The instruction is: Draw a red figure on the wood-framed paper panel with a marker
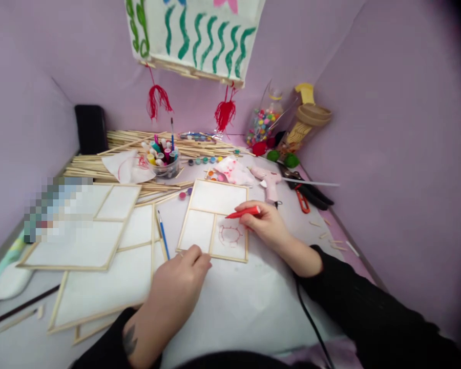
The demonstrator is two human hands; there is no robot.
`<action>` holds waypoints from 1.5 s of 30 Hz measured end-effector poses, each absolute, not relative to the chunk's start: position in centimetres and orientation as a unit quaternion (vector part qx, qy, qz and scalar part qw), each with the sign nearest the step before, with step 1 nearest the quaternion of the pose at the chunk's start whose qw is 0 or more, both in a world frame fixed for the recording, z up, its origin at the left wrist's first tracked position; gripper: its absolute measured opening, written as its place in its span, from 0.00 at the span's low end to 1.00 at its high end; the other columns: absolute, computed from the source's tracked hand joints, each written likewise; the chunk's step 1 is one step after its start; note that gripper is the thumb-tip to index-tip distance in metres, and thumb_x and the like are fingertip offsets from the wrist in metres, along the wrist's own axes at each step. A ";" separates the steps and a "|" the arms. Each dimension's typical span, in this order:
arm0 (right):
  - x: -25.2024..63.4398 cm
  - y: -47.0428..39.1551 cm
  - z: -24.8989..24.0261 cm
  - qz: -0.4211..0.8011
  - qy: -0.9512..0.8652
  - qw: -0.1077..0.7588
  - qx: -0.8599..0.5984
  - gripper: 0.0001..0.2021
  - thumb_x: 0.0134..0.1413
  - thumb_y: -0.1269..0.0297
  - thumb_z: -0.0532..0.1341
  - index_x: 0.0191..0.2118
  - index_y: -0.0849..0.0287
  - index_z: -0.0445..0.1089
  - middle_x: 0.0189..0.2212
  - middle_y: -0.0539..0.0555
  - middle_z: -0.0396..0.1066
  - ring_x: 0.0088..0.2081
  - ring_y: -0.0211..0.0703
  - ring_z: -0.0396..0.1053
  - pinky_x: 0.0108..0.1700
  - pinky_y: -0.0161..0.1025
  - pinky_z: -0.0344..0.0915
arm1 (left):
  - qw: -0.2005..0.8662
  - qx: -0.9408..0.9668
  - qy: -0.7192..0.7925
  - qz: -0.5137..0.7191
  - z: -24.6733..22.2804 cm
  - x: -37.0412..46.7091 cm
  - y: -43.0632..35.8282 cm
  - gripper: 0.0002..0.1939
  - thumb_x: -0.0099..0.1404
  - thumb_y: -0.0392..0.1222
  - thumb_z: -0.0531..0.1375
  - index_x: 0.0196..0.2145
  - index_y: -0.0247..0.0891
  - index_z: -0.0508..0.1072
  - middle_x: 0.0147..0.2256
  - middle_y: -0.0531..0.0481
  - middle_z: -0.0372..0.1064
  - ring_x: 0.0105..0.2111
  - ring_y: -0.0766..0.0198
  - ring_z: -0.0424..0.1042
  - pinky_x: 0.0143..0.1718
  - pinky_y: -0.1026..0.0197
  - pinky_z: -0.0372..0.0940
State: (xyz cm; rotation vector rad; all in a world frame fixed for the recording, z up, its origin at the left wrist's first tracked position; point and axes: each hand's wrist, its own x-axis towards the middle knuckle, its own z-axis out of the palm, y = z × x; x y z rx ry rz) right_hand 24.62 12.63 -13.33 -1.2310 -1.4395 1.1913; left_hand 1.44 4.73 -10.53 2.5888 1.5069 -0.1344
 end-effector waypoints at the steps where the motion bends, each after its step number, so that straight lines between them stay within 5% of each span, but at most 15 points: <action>1: 24.5 12.4 -13.5 0.462 -0.588 0.431 -0.505 0.14 0.47 0.53 0.67 0.35 0.59 0.73 0.26 0.51 0.72 0.26 0.38 0.67 0.29 0.36 0.64 | 0.061 0.859 0.505 -0.051 -10.9 1.3 4.7 0.11 0.68 0.36 0.52 0.41 0.42 0.74 0.36 0.49 0.71 0.30 0.61 0.72 0.28 0.61 0.65; 7: 23.9 11.9 -13.9 0.418 -0.615 0.393 -0.541 0.05 0.48 0.65 0.64 0.33 0.58 0.72 0.24 0.49 0.71 0.24 0.37 0.66 0.28 0.34 0.64 | 0.073 0.860 0.499 -0.071 -12.3 0.9 4.7 0.25 0.62 0.26 0.51 0.53 0.45 0.69 0.49 0.47 0.71 0.31 0.62 0.73 0.31 0.61 0.68; 20: 23.8 12.0 -13.5 0.405 -0.638 0.385 -0.531 0.04 0.49 0.67 0.62 0.33 0.57 0.74 0.28 0.51 0.76 0.28 0.40 0.71 0.32 0.36 0.68 | 0.083 0.879 0.469 -0.031 -12.7 1.2 4.2 0.17 0.60 0.26 0.52 0.42 0.41 0.72 0.30 0.50 0.68 0.25 0.61 0.68 0.26 0.61 0.62; 45: 23.4 11.5 -13.9 0.431 -0.635 0.340 -0.544 0.05 0.49 0.66 0.63 0.33 0.59 0.75 0.28 0.52 0.76 0.28 0.40 0.70 0.32 0.36 0.67 | 0.137 0.862 0.481 -0.081 -11.8 2.0 4.8 0.12 0.64 0.29 0.51 0.36 0.41 0.72 0.28 0.51 0.63 0.27 0.62 0.65 0.27 0.62 0.59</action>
